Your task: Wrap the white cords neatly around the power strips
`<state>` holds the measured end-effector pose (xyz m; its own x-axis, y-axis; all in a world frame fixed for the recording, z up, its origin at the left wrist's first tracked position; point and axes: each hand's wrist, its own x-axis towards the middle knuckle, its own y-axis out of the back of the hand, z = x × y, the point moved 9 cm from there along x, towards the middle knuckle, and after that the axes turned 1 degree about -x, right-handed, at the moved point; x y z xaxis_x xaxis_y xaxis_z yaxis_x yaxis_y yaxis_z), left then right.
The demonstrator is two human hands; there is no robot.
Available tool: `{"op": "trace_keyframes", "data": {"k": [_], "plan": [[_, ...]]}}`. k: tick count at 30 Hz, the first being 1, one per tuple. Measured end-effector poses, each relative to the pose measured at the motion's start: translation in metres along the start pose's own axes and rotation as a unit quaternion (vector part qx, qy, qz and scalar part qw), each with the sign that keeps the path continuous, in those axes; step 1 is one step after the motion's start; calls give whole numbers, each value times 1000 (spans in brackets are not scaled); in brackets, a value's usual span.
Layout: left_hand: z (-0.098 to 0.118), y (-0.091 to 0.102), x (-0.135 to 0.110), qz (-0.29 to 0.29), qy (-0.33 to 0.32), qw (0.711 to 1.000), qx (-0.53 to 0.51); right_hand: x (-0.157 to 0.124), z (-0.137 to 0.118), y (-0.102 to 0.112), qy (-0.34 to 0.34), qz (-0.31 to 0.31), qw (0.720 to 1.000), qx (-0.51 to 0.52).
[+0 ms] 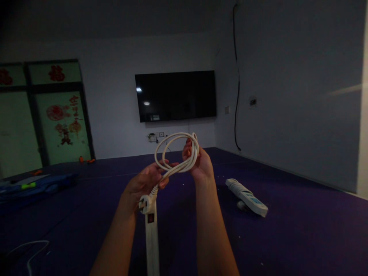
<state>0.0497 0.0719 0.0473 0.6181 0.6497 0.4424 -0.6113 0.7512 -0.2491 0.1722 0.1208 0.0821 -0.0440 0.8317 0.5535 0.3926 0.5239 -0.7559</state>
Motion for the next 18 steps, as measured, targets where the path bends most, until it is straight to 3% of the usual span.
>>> {"op": "trace_keyframes", "data": {"k": [7,11,15,18], "plan": [[-2,18,-5,121,26,991,41,-3,-4,-7,37,12,999,4],[6,33,-5,177,5,982,62,-2,-3,-1,66,51,996,-21],[23,43,-12,255,-38,958,125,-3,-2,-9,102,27,990,-92],[26,40,-13,262,-37,945,191,-7,6,-20,102,10,987,-124]]}}
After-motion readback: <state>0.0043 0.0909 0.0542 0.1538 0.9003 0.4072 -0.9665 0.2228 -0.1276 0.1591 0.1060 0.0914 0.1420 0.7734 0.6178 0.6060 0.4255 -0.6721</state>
